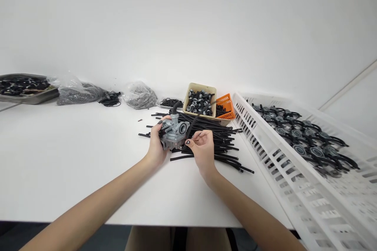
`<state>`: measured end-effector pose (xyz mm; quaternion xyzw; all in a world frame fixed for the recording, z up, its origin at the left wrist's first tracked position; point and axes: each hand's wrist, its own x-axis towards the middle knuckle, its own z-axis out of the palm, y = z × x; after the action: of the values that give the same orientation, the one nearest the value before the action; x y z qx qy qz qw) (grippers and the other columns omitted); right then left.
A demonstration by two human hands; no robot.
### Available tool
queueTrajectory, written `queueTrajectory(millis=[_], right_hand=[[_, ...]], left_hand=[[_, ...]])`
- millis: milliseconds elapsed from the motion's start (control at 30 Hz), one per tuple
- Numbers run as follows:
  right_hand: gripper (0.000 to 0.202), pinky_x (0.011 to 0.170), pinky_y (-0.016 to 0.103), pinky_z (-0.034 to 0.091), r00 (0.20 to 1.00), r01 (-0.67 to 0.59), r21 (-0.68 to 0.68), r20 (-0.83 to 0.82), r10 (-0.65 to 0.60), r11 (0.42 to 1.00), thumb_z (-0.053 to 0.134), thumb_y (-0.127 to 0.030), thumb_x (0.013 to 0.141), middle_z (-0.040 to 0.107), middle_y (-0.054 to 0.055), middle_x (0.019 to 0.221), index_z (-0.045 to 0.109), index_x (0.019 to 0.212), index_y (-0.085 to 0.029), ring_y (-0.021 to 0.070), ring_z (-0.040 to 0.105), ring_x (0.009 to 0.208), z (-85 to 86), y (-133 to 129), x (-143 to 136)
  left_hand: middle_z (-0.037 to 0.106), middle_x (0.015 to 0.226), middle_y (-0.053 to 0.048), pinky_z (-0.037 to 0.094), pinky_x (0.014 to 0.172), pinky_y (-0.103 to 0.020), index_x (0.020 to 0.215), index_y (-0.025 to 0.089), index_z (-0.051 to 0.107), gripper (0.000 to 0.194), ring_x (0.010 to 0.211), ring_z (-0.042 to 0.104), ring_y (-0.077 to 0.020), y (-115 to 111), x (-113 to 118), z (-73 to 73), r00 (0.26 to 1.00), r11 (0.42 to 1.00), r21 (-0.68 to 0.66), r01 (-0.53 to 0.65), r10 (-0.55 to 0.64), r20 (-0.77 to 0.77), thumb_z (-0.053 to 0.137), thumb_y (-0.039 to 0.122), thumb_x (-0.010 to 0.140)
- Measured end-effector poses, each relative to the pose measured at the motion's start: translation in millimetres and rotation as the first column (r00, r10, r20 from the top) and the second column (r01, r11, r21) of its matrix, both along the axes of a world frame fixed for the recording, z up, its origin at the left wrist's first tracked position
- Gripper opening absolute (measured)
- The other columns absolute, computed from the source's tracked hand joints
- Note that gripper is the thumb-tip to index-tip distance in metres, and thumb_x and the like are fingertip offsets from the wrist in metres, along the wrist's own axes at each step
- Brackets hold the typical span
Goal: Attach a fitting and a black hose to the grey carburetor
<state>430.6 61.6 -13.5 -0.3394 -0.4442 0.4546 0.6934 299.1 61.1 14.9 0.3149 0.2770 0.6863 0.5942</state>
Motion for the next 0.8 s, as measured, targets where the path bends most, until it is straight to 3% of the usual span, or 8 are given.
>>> queueTrajectory(millis=[100, 267, 500, 633, 800], right_hand=[[0.050, 0.067, 0.026, 0.048, 0.999, 0.001, 0.004, 0.044, -0.001, 1.000, 0.085, -0.022, 0.057, 0.056, -0.005, 0.083, 0.044, 0.085, -0.025, 0.0113, 0.056, 0.070, -0.1, 1.2, 2.2], [0.045, 0.072, 0.031, 0.050, 0.982, 0.032, 0.014, 0.184, -0.034, 0.999, 0.085, -0.027, 0.062, 0.065, 0.004, 0.097, 0.061, 0.100, -0.023, 0.0185, 0.060, 0.087, 0.2, 0.7, 6.1], [0.044, 0.085, 0.042, 0.054, 0.980, -0.023, 0.128, 0.197, -0.002, 0.992, 0.087, -0.040, 0.066, 0.070, 0.008, 0.118, 0.076, 0.106, -0.026, 0.0264, 0.064, 0.103, -7.6, 2.2, 6.2], [0.047, 0.100, 0.048, 0.052, 0.982, -0.086, 0.116, 0.175, 0.065, 0.989, 0.086, -0.048, 0.065, 0.067, 0.009, 0.129, 0.078, 0.106, -0.026, 0.0321, 0.059, 0.124, -7.7, 0.0, 4.8], [0.057, 0.117, 0.049, 0.038, 0.953, -0.252, 0.082, 0.196, 0.232, 0.964, 0.082, -0.050, 0.072, 0.063, 0.007, 0.137, 0.071, 0.122, -0.026, 0.0306, 0.052, 0.134, -1.2, -1.7, 7.8]], left_hand=[[0.069, 0.087, 0.001, 0.054, 0.060, -0.027, 0.099, 0.023, 0.061, 0.032, 0.079, 0.067, -0.0211, 0.1, 0.6, 0.2, 1.000, 1.000, 0.015, -0.006, 0.005, 0.013, 0.057, 0.044, 0.075], [0.072, 0.090, -0.001, 0.056, 0.067, -0.031, 0.098, 0.023, 0.062, 0.030, 0.085, 0.069, -0.0239, 1.0, 1.7, 0.2, 0.998, 0.997, -0.075, 0.022, -0.018, 0.057, 0.053, 0.043, 0.079], [0.074, 0.086, -0.003, 0.051, 0.049, -0.027, 0.100, 0.021, 0.064, 0.034, 0.076, 0.071, -0.0240, -0.7, -0.8, 2.2, 0.994, 0.988, -0.116, 0.098, -0.092, 0.054, 0.054, 0.048, 0.082], [0.076, 0.092, -0.006, 0.054, 0.052, -0.029, 0.104, 0.020, 0.065, 0.041, 0.081, 0.073, -0.0255, -2.8, -2.1, 3.6, 0.985, 0.969, -0.184, 0.166, -0.151, 0.088, 0.050, 0.054, 0.086], [0.077, 0.089, -0.011, 0.058, 0.061, -0.034, 0.102, 0.016, 0.069, 0.054, 0.082, 0.074, -0.0279, -2.4, -3.7, -2.2, 0.969, 0.953, -0.181, 0.242, -0.230, 0.087, 0.051, 0.064, 0.085]])
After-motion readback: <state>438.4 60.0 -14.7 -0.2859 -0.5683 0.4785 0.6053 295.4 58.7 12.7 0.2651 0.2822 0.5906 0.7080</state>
